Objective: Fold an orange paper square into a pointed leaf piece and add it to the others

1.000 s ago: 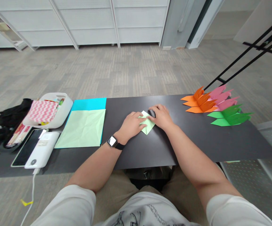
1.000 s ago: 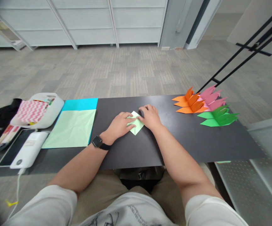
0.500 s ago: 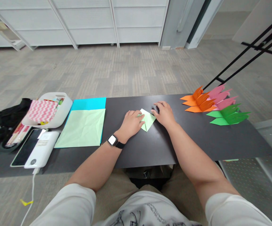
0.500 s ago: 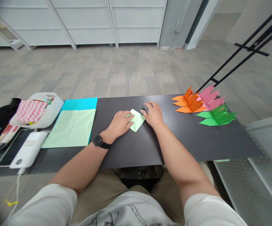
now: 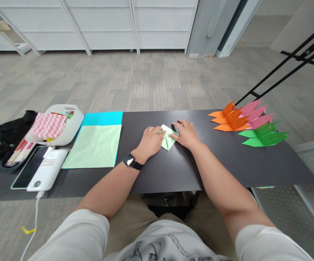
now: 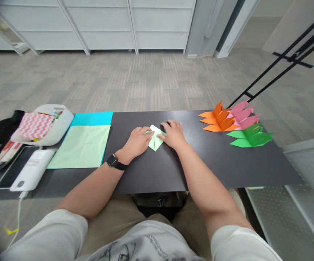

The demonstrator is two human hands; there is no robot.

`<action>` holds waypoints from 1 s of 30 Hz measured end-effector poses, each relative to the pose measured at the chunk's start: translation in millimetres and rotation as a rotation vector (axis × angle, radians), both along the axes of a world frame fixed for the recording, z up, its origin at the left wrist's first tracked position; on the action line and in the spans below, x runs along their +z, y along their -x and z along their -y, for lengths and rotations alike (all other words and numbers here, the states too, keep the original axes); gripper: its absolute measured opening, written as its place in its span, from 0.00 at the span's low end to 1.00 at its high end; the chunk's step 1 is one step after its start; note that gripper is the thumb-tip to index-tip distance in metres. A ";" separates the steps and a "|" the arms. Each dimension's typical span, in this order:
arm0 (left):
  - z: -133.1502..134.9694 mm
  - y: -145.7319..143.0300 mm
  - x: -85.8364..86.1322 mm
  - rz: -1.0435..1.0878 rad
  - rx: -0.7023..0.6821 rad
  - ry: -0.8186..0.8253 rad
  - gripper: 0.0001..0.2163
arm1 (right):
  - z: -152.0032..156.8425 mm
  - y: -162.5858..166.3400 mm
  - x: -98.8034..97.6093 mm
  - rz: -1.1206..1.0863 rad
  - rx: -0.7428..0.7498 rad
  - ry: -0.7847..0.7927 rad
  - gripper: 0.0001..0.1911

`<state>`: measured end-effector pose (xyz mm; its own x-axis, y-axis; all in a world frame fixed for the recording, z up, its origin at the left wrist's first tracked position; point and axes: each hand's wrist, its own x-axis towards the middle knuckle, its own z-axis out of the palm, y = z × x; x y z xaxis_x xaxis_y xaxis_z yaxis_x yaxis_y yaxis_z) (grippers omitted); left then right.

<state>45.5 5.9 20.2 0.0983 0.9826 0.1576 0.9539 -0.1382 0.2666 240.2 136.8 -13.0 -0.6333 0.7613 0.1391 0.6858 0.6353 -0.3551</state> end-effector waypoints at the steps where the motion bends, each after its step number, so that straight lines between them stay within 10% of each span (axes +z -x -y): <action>1: -0.2 0.1 0.0 0.002 0.003 0.004 0.16 | 0.8 -0.6 0.8 0.016 0.012 0.010 0.34; 26: -0.3 5.6 -7.6 0.000 -0.021 -0.006 0.21 | 20.9 -3.4 31.1 0.294 0.201 0.224 0.71; 30: 1.4 5.0 -4.4 -0.003 -0.029 0.002 0.24 | 10.4 -7.2 28.1 0.149 0.144 0.228 0.62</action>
<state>40.5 4.5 15.8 0.1270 0.9797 0.1551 0.9504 -0.1649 0.2636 247.4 126.4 15.1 -0.7376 0.6631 -0.1274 0.6497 0.6455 -0.4015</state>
